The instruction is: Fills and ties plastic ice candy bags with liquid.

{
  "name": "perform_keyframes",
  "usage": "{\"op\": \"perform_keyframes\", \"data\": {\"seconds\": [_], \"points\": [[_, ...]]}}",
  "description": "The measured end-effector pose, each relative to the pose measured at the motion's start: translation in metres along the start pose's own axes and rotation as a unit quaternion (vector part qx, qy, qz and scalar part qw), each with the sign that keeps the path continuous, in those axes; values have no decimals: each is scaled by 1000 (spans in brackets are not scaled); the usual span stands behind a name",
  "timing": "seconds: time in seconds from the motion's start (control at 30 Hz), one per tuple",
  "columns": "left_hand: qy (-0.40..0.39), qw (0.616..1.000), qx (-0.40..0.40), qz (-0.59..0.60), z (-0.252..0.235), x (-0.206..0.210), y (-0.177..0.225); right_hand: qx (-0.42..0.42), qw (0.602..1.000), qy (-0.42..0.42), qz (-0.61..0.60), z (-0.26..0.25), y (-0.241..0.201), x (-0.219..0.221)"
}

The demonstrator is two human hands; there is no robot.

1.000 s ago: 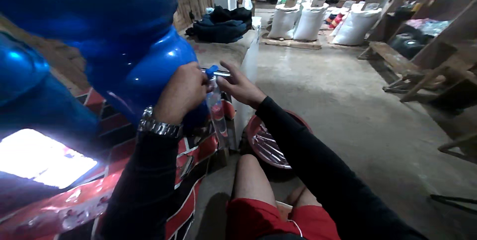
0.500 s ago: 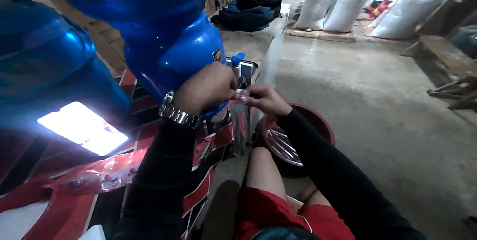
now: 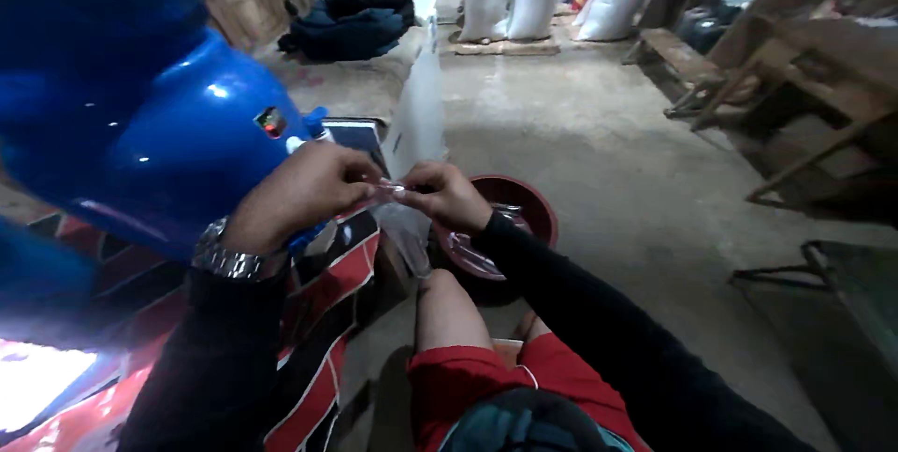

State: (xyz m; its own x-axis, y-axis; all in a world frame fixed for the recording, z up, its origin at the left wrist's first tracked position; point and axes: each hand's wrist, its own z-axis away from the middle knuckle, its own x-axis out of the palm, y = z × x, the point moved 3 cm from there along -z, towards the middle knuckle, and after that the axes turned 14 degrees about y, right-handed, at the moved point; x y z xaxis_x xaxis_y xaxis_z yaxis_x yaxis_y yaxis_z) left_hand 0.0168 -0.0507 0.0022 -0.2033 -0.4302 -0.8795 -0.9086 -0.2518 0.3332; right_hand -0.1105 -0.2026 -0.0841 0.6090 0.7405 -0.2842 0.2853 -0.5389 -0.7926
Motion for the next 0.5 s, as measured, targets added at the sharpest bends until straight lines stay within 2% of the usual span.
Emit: {"op": "perform_keyframes", "data": {"seconds": [0.13, 0.27, 0.33, 0.43, 0.5], "points": [[43, 999, -19, -5, -2, 13, 9, -6, 998, 23, 51, 3, 2, -11], [102, 992, -35, 66, 7, 27, 28, 3, 997, -2, 76, 1, -10, -18], [103, 992, 7, 71, 5, 33, 40, 9, 996, -10, 84, 0, -15, -21], [104, 987, 119, 25, -7, 33, 56, 14, 997, -15, 80, -2, -16, -31], [111, 982, 148, 29, -12, 29, 58, 34, 997, -20, 74, -2, -16, -37]]}}
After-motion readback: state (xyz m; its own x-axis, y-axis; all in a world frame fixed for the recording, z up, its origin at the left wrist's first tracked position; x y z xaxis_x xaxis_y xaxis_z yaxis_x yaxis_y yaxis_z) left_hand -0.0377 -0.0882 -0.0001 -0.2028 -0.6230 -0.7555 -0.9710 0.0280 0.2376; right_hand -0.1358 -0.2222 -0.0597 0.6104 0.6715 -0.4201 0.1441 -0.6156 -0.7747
